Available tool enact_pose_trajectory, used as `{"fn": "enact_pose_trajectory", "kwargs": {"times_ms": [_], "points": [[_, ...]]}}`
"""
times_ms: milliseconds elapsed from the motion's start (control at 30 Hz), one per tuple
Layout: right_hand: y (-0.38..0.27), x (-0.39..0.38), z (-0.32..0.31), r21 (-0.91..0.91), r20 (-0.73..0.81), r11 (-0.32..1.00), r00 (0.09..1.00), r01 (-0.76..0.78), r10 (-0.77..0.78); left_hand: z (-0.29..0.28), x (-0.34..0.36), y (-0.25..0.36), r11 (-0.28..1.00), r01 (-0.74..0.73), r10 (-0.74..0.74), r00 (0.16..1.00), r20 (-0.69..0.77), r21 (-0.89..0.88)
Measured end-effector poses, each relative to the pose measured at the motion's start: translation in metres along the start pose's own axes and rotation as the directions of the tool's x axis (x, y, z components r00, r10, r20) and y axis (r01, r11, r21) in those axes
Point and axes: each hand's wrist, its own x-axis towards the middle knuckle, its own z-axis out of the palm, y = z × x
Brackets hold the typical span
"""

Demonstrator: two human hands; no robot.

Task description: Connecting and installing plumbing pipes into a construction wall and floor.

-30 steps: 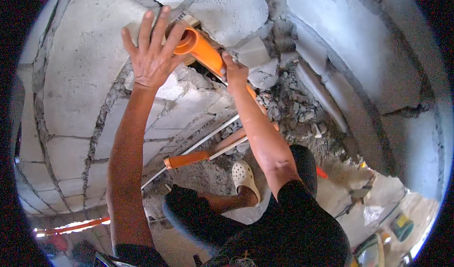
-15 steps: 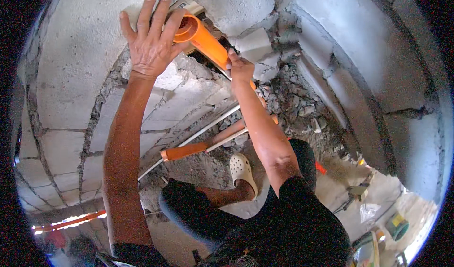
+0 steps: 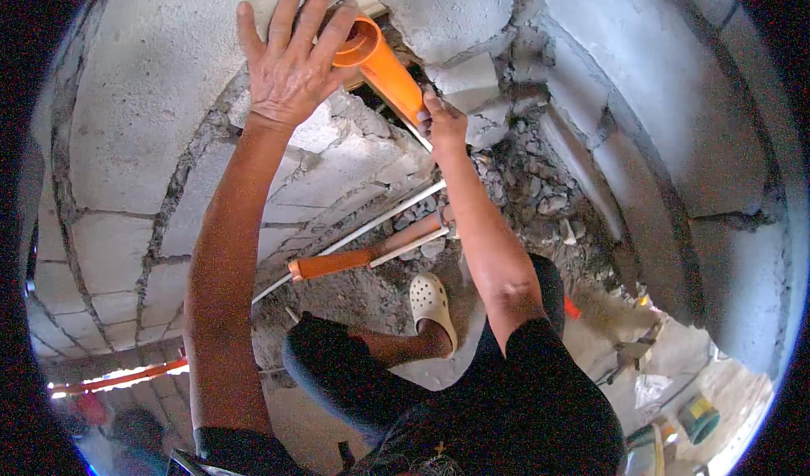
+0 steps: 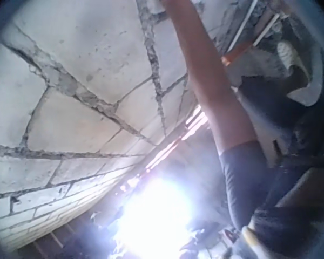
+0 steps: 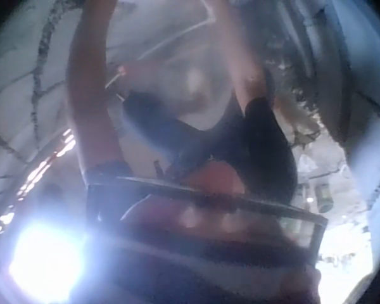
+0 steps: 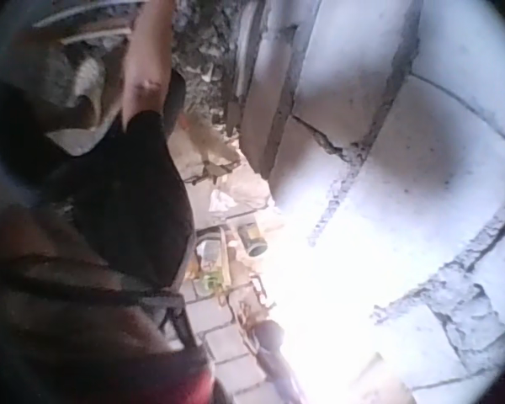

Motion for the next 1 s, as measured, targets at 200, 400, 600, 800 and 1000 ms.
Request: {"fn": "enact_pose_trajectory", "kwargs": {"times_ms": [200,400,600,800,1000], "points": [[0.003,-0.005,-0.017,0.021,-0.095,0.993,0.988,-0.119,0.12,0.0,-0.003,-0.002,0.999,0.001,-0.002,1.0,0.025,0.049],[0.024,0.004,-0.068,-0.054,-0.214,0.993,0.973,-0.105,0.091,-0.001,-0.002,0.001,0.997,-0.003,0.002,1.0,0.011,0.079],[0.006,0.005,-0.109,-0.224,-0.241,0.966,0.968,-0.131,0.076,0.062,-0.007,0.003,0.967,0.077,-0.184,0.869,-0.46,-0.242],[-0.006,-0.017,-0.143,-0.315,-0.205,0.941,0.977,-0.125,0.06,0.005,-0.009,-0.005,0.988,0.057,-0.053,0.998,0.033,-0.14],[0.025,-0.015,-0.2,-0.43,-0.177,0.881,0.975,-0.198,0.133,0.007,-0.013,-0.001,0.986,0.12,-0.091,0.97,0.225,-0.119]]}}
